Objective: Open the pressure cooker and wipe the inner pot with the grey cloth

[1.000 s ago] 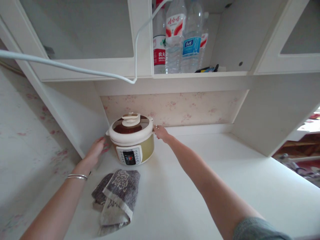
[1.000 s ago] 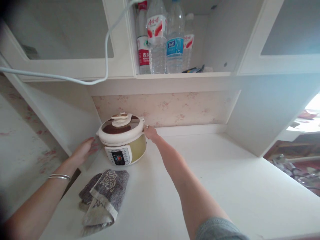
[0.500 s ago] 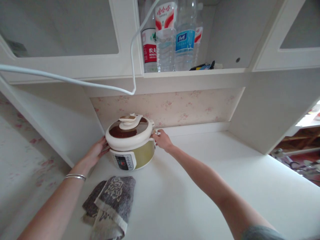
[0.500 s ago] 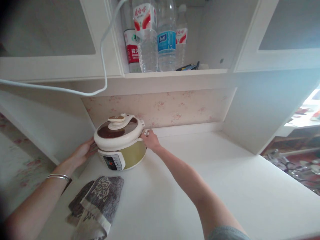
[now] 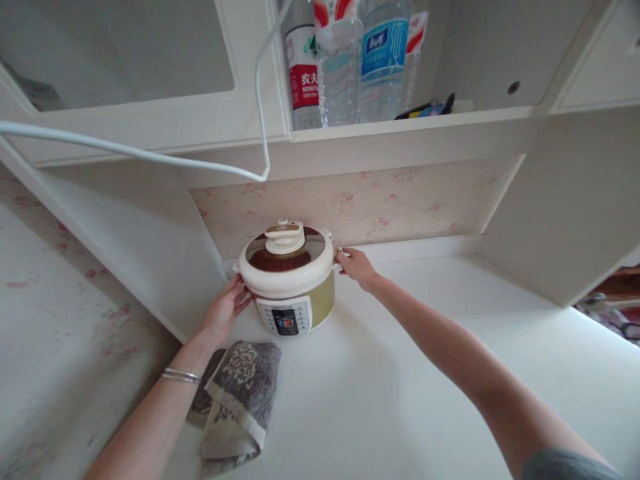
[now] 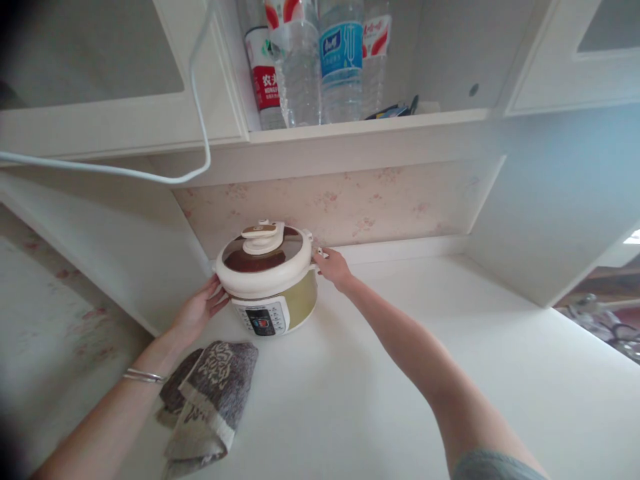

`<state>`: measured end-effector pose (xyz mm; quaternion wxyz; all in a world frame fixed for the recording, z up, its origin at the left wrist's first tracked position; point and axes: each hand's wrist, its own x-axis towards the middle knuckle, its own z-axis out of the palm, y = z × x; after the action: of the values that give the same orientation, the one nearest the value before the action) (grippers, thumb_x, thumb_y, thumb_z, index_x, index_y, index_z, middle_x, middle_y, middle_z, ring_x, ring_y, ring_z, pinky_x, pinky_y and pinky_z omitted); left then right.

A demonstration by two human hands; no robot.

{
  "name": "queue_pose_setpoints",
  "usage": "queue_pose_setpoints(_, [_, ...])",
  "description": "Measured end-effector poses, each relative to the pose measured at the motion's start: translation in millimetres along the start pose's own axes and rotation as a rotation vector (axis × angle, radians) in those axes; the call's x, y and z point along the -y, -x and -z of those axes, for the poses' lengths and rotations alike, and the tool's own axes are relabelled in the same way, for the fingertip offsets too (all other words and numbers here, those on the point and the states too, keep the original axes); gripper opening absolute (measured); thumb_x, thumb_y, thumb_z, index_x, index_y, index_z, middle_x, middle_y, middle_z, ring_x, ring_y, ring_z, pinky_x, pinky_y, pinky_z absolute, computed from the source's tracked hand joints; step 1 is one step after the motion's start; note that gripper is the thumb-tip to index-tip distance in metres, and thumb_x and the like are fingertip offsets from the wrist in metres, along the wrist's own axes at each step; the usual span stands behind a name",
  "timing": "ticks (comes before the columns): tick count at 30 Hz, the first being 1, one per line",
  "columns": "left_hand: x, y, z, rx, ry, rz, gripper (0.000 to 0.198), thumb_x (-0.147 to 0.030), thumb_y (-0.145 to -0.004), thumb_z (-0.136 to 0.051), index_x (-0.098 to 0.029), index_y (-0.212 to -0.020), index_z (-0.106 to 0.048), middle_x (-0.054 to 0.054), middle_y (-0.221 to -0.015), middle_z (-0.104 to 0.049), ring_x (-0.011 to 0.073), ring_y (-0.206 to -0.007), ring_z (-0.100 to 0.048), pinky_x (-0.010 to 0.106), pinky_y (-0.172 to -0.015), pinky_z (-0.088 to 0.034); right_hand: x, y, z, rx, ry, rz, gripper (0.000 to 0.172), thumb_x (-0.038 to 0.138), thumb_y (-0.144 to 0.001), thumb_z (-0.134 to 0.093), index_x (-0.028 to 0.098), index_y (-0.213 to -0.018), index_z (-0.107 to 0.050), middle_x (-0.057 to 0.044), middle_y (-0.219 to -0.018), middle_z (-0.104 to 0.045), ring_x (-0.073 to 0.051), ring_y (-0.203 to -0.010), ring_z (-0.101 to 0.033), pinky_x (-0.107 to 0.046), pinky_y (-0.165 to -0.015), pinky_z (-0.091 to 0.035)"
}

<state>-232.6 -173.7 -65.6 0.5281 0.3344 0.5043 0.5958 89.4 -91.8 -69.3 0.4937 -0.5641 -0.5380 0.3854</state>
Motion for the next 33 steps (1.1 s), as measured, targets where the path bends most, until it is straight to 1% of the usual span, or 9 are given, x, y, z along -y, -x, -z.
queue_pose_setpoints(6, [7.0,-2.6,-32.8,0.08,0.058,-0.005,0.041,-0.017,-0.086,-0.054,-0.027,-0.126,-0.057,0.003,-0.125,-0.062,0.0138,-0.104,-0.062,0.029,-0.096,-0.047,-9.1,20.5,34.6,-0.081,-0.051,-0.084,0.048,0.033,-0.078,-0.064,0.013,-0.12,-0.057,-0.009,-0.082,-0.07,-0.012,-0.058,-0.06,-0.026,-0.052,-0.055])
queue_pose_setpoints(9, [14.5,4.6,-51.4,0.114,0.086,0.018,0.044,-0.017,-0.086,-0.056,-0.027,-0.129,-0.054,0.002,-0.13,-0.058,0.0147,-0.11,-0.06,0.032,-0.1,-0.045,-10.6,19.0,58.1,-0.117,-0.058,-0.09,0.038,0.029,-0.078,-0.063,0.013,-0.112,-0.062,-0.01,-0.086,-0.07,-0.013,-0.064,-0.061,-0.025,-0.055,-0.056])
queue_pose_setpoints(13, [34.0,23.8,-73.8,0.197,0.125,0.05,0.047,-0.022,-0.086,-0.057,-0.029,-0.132,-0.05,0.0,-0.144,-0.044,0.0171,-0.124,-0.051,0.035,-0.106,-0.04,-12.6,-0.1,89.5,-0.148,-0.04,-0.097,0.021,0.029,-0.079,-0.06,0.014,-0.09,-0.07,-0.009,-0.088,-0.07,-0.014,-0.072,-0.063,-0.023,-0.057,-0.054])
queue_pose_setpoints(16, [50.0,32.3,-91.0,0.25,0.104,0.036,0.05,-0.023,-0.087,-0.056,-0.033,-0.135,-0.047,-0.003,-0.15,-0.034,0.0169,-0.131,-0.042,0.036,-0.111,-0.034,-17.8,-17.4,107.2,-0.192,-0.019,-0.098,0.022,0.03,-0.08,-0.057,0.012,-0.078,-0.07,-0.01,-0.08,-0.069,-0.015,-0.072,-0.062,-0.024,-0.059,-0.054])
queue_pose_setpoints(22, [61.3,13.5,-119.8,0.352,0.101,0.005,0.055,-0.029,-0.088,-0.053,-0.037,-0.14,-0.037,-0.005,-0.153,-0.029,0.0149,-0.136,-0.034,0.036,-0.113,-0.028,-29.4,-30.0,125.4,-0.261,0.002,-0.088,0.023,0.031,-0.08,-0.056,0.012,-0.078,-0.068,-0.01,-0.084,-0.068,-0.014,-0.073,-0.061,-0.025,-0.061,-0.053])
queue_pose_setpoints(26, [61.7,2.7,-123.8,0.375,0.077,-0.006,0.054,-0.031,-0.088,-0.055,-0.036,-0.139,-0.039,-0.004,-0.153,-0.028,0.017,-0.138,-0.031,0.038,-0.112,-0.028,-29.2,-25.2,128.6,-0.247,0.001,-0.082,0.025,0.033,-0.083,-0.052,0.014,-0.083,-0.068,-0.009,-0.089,-0.068,-0.013,-0.072,-0.061,-0.024,-0.061,-0.053])
queue_pose_setpoints(29, [64.0,8.8,-117.3,0.364,0.067,0.026,0.053,-0.03,-0.085,-0.058,-0.034,-0.136,-0.044,-0.002,-0.154,-0.026,0.0196,-0.138,-0.03,0.04,-0.109,-0.033,-25.6,-14.6,132.9,-0.225,0.027,-0.087,0.032,0.041,-0.085,-0.048,0.016,-0.09,-0.068,-0.009,-0.091,-0.068,-0.012,-0.064,-0.059,-0.026,-0.058,-0.051])
queue_pose_setpoints(31, [66.8,20.9,-109.0,0.347,0.045,0.053,0.048,-0.029,-0.083,-0.06,-0.031,-0.131,-0.05,0.002,-0.152,-0.031,0.0216,-0.133,-0.039,0.04,-0.105,-0.038,-23.9,-1.6,138.5,-0.25,0.062,-0.072,0.035,0.044,-0.086,-0.045,0.019,-0.098,-0.066,-0.008,-0.093,-0.067,-0.012,-0.062,-0.057,-0.026,-0.057,-0.049])
queue_pose_setpoints(33, [70.6,40.0,-97.1,0.311,0.01,0.054,0.041,-0.029,-0.081,-0.063,-0.025,-0.121,-0.058,0.008,-0.144,-0.044,0.0227,-0.122,-0.052,0.039,-0.099,-0.044,-25.6,17.5,143.9,-0.304,0.1,-0.047,0.037,0.043,-0.087,-0.042,0.02,-0.106,-0.063,-0.008,-0.096,-0.066,-0.012,-0.063,-0.055,-0.025,-0.058,-0.047])
